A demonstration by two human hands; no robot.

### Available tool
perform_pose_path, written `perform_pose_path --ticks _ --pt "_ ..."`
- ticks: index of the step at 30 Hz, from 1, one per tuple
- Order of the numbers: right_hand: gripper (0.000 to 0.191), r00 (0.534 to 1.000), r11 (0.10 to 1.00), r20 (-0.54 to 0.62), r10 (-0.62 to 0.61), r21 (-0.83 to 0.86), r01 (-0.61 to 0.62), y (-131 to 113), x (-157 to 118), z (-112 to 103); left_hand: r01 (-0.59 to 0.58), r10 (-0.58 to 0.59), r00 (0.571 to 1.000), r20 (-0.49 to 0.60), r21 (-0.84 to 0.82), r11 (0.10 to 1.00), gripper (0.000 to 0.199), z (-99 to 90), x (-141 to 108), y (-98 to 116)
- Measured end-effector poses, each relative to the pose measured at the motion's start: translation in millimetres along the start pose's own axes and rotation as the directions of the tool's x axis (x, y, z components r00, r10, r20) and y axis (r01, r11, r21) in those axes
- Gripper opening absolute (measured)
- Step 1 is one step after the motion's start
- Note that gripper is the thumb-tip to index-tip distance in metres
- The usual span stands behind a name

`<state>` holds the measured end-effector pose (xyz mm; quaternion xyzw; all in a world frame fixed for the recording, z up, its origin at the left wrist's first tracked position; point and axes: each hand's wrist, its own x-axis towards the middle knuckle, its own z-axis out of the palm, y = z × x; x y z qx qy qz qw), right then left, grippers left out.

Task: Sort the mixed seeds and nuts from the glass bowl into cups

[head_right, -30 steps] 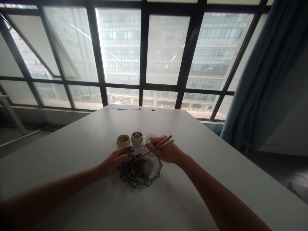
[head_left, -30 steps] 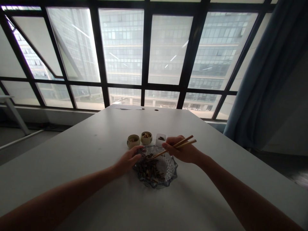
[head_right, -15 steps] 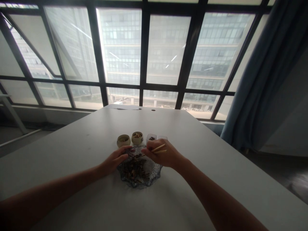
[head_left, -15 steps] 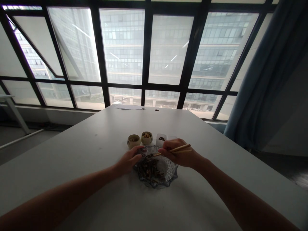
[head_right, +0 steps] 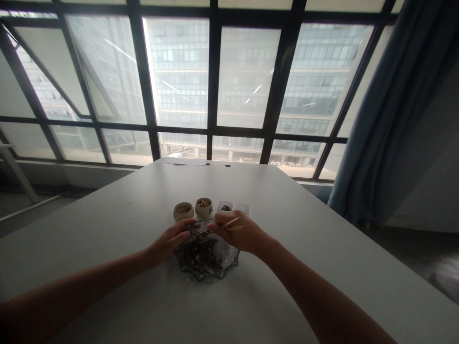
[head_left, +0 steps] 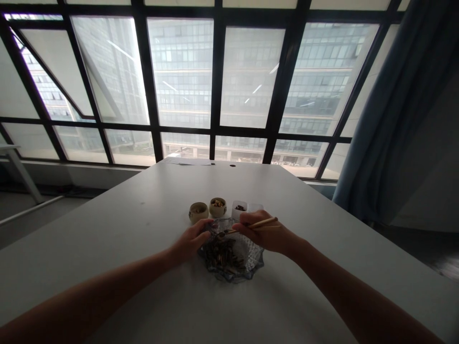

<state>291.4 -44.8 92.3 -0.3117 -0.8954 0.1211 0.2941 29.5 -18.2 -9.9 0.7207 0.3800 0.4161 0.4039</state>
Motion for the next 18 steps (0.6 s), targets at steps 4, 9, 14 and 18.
perform_pose_path --ticks 4,9,14,18 --pt "0.047 1.0 1.0 0.0 -0.011 -0.012 0.011 0.2 0.3 0.6 0.001 -0.001 1.0 -0.002 0.022 1.0 0.048 -0.7 0.1 -1.5" --pt "0.045 1.0 0.999 -0.014 -0.005 -0.046 0.004 -4.0 1.8 -9.3 0.007 -0.007 1.0 -0.004 0.03 1.0 0.048 -0.4 0.3 -1.9" --pt "0.046 0.985 0.985 -0.152 0.086 -0.138 -0.108 -8.2 -1.3 -42.6 0.005 -0.005 1.0 0.006 0.005 1.0 0.049 -0.6 0.7 -5.9" --pt "0.052 0.959 0.953 -0.261 0.114 -0.242 -0.18 -4.1 -4.3 -62.9 0.006 -0.006 1.0 0.002 -0.001 1.0 0.049 -0.6 1.4 -9.2"
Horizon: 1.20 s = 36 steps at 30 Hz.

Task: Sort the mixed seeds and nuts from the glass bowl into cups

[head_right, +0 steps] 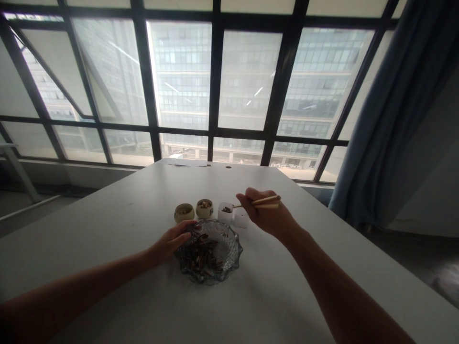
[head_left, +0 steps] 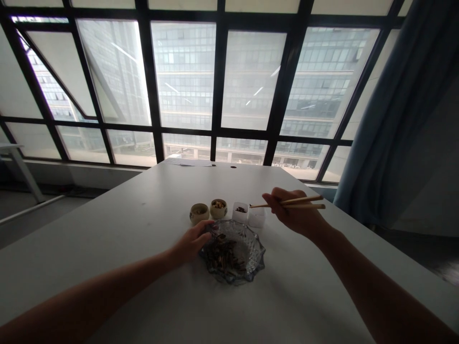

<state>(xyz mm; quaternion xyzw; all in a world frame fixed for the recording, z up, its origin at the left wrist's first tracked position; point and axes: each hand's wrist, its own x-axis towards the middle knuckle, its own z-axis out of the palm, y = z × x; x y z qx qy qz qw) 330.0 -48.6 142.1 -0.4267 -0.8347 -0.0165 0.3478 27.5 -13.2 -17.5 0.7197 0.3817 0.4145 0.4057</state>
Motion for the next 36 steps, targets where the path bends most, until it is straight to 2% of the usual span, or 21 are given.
perform_pose_path --ticks 7,14,18,24,28,36 --pt "0.057 0.997 0.999 -0.077 0.032 -0.035 -0.035 4.6 0.8 1.2 0.003 -0.002 1.0 0.005 -0.007 1.0 0.048 -0.4 -0.7 4.3" --pt "0.059 0.985 0.974 -0.024 0.17 -0.146 -0.172 10.6 1.4 4.1 0.006 -0.006 1.0 0.003 0.002 1.0 0.05 -0.5 -0.8 3.5" --pt "0.057 0.98 0.96 -0.067 0.187 -0.201 -0.197 13.7 0.5 4.4 0.012 -0.012 1.0 0.011 0.004 1.0 0.051 0.2 -0.7 2.5" --pt "0.05 0.969 0.942 -0.04 0.243 -0.229 -0.246 15.7 1.6 6.6 0.015 -0.015 1.0 0.009 0.032 0.999 0.052 0.3 0.0 2.4" --pt "0.043 0.952 0.923 -0.024 0.306 -0.239 -0.302 21.0 3.8 6.5 0.005 -0.006 1.0 0.012 0.026 1.0 0.052 0.0 0.5 0.3" --pt "0.044 0.943 0.929 -0.085 0.323 -0.164 -0.333 33.0 3.8 3.9 0.003 -0.003 1.0 0.006 0.001 1.0 0.05 -0.4 0.3 -1.2"
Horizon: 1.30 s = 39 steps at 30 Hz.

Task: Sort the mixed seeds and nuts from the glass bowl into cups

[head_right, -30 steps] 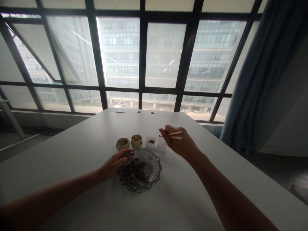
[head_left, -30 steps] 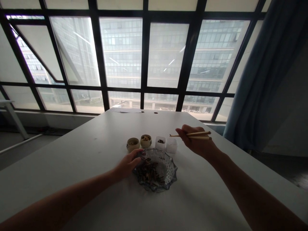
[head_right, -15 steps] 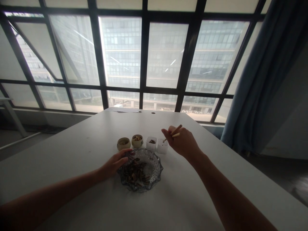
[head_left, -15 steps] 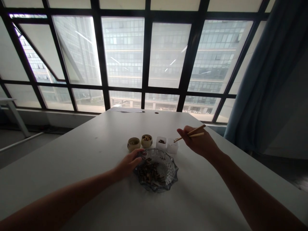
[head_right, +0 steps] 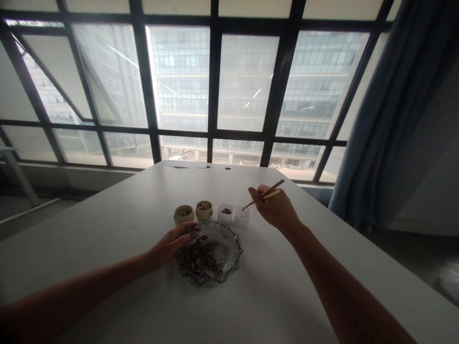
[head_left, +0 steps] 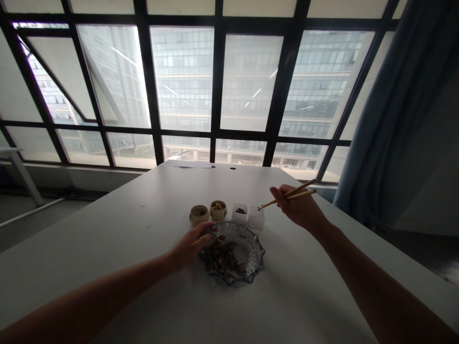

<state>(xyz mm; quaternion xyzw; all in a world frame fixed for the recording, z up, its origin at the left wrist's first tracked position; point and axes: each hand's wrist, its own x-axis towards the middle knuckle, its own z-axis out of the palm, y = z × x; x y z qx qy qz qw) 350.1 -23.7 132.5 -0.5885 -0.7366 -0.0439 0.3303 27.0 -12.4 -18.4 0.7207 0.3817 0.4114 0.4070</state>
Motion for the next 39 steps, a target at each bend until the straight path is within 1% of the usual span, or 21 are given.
perform_pose_path --ticks 3,8,13,20,26,30,32,35,39 --pt "0.044 0.999 0.999 -0.013 0.031 0.019 -0.031 3.1 1.5 -0.4 -0.003 0.003 1.0 -0.005 -0.001 1.0 0.05 0.2 0.2 0.7" --pt "0.043 0.996 0.995 0.029 0.09 0.035 -0.091 7.4 4.1 -0.4 0.006 -0.005 1.0 -0.002 0.007 1.0 0.05 0.5 0.1 2.4" --pt "0.041 0.993 0.993 0.006 0.117 -0.035 -0.117 10.2 5.1 1.7 -0.003 0.003 1.0 -0.008 0.016 1.0 0.05 0.4 -0.1 3.0" --pt "0.04 0.991 0.985 0.029 0.13 -0.117 -0.126 9.1 5.9 3.2 0.002 -0.002 1.0 0.01 0.003 1.0 0.049 0.4 0.4 1.2" --pt "0.04 0.994 0.978 0.052 0.1 -0.19 -0.089 8.5 5.2 10.8 -0.002 0.002 1.0 0.013 0.006 1.0 0.051 -0.5 1.0 -0.7" --pt "0.039 0.994 0.976 0.063 0.092 -0.206 -0.077 9.2 4.0 15.8 -0.013 0.013 1.0 0.003 -0.001 1.0 0.051 -0.2 0.5 1.1" --pt "0.039 0.994 0.977 0.072 0.087 -0.199 -0.071 9.4 3.5 16.0 -0.01 0.01 1.0 -0.001 -0.003 1.0 0.05 0.4 0.0 2.7" --pt "0.04 0.99 0.984 0.117 0.072 -0.169 -0.052 9.5 3.1 14.1 0.0 0.0 1.0 0.004 -0.003 1.0 0.05 1.0 -0.7 4.0" --pt "0.04 0.996 0.994 0.076 0.053 -0.101 -0.046 10.8 3.2 10.6 0.008 -0.008 1.0 0.009 0.001 1.0 0.052 0.8 -0.7 2.9"
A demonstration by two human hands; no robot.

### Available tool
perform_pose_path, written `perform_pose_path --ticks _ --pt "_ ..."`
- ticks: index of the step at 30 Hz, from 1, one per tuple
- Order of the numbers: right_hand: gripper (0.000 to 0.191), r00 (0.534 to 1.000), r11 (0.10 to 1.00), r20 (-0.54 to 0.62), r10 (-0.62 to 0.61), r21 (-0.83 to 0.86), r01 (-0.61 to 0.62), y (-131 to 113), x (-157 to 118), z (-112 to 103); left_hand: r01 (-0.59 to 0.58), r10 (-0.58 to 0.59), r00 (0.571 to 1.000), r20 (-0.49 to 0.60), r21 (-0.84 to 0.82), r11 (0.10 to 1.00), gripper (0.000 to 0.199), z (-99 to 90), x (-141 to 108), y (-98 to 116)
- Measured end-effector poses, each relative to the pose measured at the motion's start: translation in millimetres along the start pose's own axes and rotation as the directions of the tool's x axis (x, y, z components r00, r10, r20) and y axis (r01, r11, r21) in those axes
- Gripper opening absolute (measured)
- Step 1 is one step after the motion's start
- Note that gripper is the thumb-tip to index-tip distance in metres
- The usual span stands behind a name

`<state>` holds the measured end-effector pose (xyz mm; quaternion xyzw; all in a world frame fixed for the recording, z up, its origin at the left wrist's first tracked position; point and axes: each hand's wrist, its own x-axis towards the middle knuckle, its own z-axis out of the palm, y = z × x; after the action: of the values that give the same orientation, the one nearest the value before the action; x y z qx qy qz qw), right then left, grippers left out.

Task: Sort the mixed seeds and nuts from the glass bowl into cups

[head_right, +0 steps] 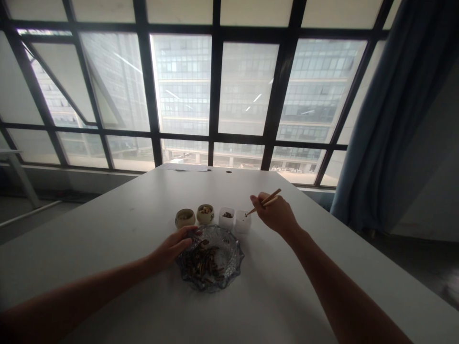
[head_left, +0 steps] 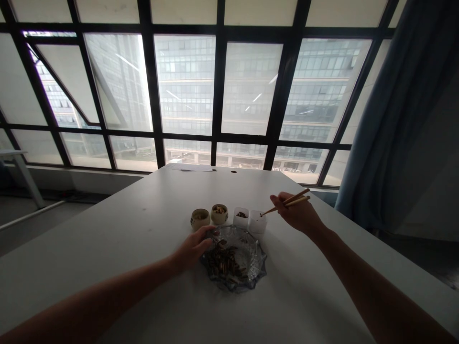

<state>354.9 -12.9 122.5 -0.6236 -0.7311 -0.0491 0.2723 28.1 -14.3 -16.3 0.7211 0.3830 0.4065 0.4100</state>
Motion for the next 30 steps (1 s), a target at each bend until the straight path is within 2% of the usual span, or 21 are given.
perform_pose_path --ticks 14,17,20,22,25,28,30 --pt "0.044 0.998 0.997 -0.04 0.044 0.058 -0.041 2.0 1.2 -1.4 -0.006 0.006 1.0 -0.001 0.024 1.0 0.05 -0.9 0.1 3.3" --pt "0.049 0.991 0.995 -0.13 0.042 0.092 -0.03 1.7 0.4 -1.0 -0.01 0.01 1.0 -0.005 0.009 1.0 0.048 -0.6 -0.1 2.1" --pt "0.059 0.978 0.968 -0.21 0.014 0.249 0.04 -4.8 -3.4 -3.6 -0.017 0.017 1.0 -0.013 0.004 1.0 0.047 -0.3 -0.3 1.3" --pt "0.063 0.986 0.903 -0.161 -0.048 0.415 0.111 -13.9 -8.3 -6.3 -0.012 0.012 1.0 -0.008 0.005 1.0 0.048 -0.2 -0.4 1.5" --pt "0.063 0.978 0.791 0.018 -0.207 0.591 0.156 -31.1 -17.7 -8.2 -0.007 0.007 1.0 -0.011 0.008 1.0 0.049 -0.5 -0.7 2.5" --pt "0.059 0.927 0.754 0.168 -0.336 0.637 0.158 -45.5 -25.9 -4.6 -0.011 0.011 1.0 -0.016 0.003 1.0 0.048 -0.8 -0.8 3.5" --pt "0.057 0.909 0.749 0.173 -0.378 0.635 0.19 -51.1 -29.1 0.7 -0.016 0.016 1.0 -0.013 -0.002 1.0 0.047 -0.8 -0.7 3.8"
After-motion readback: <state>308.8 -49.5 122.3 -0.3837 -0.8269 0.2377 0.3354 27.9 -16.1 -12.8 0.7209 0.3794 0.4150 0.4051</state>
